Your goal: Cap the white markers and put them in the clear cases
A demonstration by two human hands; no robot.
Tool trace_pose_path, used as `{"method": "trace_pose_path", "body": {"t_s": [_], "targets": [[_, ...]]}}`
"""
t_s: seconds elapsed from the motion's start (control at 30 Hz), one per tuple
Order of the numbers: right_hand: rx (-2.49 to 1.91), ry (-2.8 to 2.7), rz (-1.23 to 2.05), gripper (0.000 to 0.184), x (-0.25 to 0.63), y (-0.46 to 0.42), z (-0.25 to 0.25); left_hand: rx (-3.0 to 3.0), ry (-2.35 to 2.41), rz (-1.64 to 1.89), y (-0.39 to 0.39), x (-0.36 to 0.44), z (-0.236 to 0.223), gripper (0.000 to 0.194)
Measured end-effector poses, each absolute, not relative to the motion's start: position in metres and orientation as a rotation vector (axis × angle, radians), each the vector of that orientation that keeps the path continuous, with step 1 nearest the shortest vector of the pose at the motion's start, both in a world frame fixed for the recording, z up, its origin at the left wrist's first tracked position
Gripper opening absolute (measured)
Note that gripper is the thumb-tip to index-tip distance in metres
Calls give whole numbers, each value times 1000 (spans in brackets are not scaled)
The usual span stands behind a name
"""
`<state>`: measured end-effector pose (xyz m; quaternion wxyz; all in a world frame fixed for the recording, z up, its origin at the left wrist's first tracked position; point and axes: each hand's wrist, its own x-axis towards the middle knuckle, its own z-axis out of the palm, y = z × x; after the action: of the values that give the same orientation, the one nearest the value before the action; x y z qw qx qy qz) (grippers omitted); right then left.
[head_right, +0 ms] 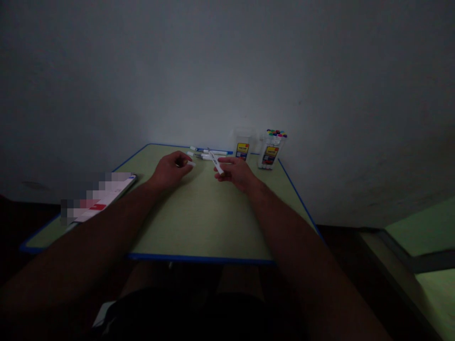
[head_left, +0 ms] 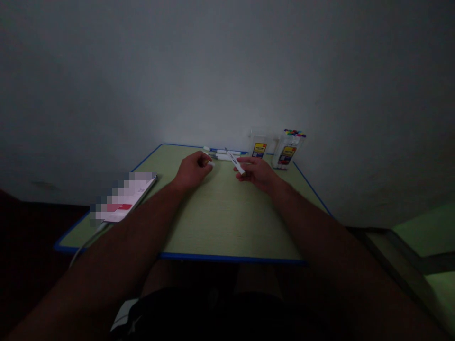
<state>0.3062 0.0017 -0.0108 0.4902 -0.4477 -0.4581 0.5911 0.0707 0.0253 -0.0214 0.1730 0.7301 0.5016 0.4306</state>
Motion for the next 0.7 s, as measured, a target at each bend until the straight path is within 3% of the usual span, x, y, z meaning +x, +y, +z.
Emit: {"method": "trace_pose_path", "body": {"t_s": [0.7], "targets": [[-1110,-1157,1434,26,305,-1,-9,2033,1420,1216,27,71,-23,14]]}}
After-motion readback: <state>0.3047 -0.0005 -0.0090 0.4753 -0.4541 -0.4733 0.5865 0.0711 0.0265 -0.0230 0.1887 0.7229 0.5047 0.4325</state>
